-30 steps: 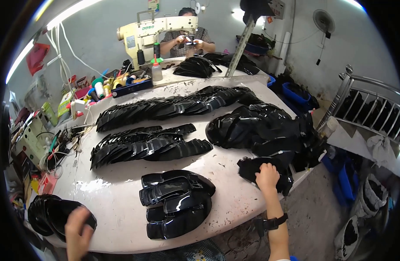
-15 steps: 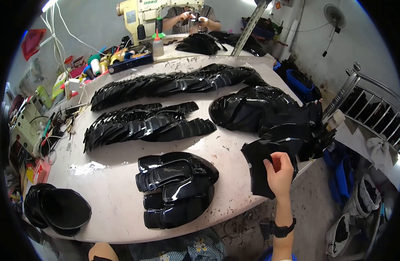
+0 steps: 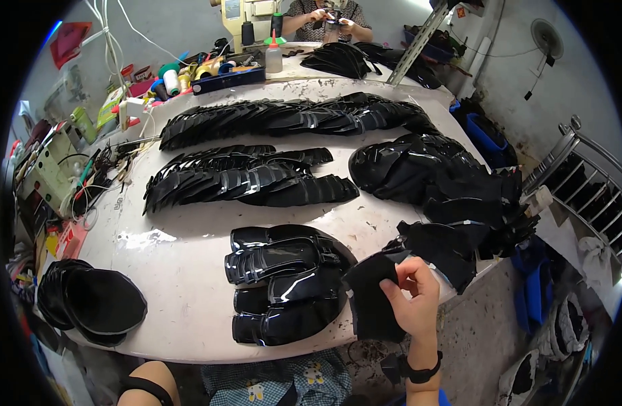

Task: Inspecting, sorting, and stacking black shiny shoe components at a workbench.

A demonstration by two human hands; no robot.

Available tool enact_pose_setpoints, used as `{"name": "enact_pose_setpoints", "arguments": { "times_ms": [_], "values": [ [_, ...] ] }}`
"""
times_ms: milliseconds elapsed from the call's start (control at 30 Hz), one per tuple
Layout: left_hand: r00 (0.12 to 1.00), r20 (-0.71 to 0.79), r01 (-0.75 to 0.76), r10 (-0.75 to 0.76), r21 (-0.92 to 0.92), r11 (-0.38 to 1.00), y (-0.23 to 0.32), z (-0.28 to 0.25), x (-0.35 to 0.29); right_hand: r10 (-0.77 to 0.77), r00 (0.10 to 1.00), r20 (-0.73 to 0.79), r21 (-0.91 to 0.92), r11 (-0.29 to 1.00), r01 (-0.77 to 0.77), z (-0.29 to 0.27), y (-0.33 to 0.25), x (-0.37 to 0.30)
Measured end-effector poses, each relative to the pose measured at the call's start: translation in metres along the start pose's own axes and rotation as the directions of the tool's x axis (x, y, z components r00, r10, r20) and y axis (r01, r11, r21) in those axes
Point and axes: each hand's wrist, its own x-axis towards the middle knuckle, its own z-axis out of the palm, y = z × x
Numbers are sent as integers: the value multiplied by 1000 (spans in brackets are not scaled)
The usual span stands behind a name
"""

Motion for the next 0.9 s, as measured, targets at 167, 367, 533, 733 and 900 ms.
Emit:
{"name": "enact_pose_setpoints", "arguments": {
  "times_ms": [167,367,533,733,900],
  "values": [
    [994,-14,105,-106,-61,993,-5,-2,0,12,999,33,-24,1000,-12,0,-5,-6],
    [976,11,219,-219,-145,965,-14,-8,2,8,997,80,22,1000,-10,4,-8,-9],
    [950,27,311,-312,-210,927,-19,-12,0,-1,996,93,37,999,-3,11,-13,-10],
    [914,11,393,-405,-268,880,-21,-12,-2,9,997,81,1,1000,-10,11,-13,-16],
    [879,-6,448,-477,-337,828,-26,-9,-6,65,993,98,-7,998,-65,5,-12,-20]
  ]
}}
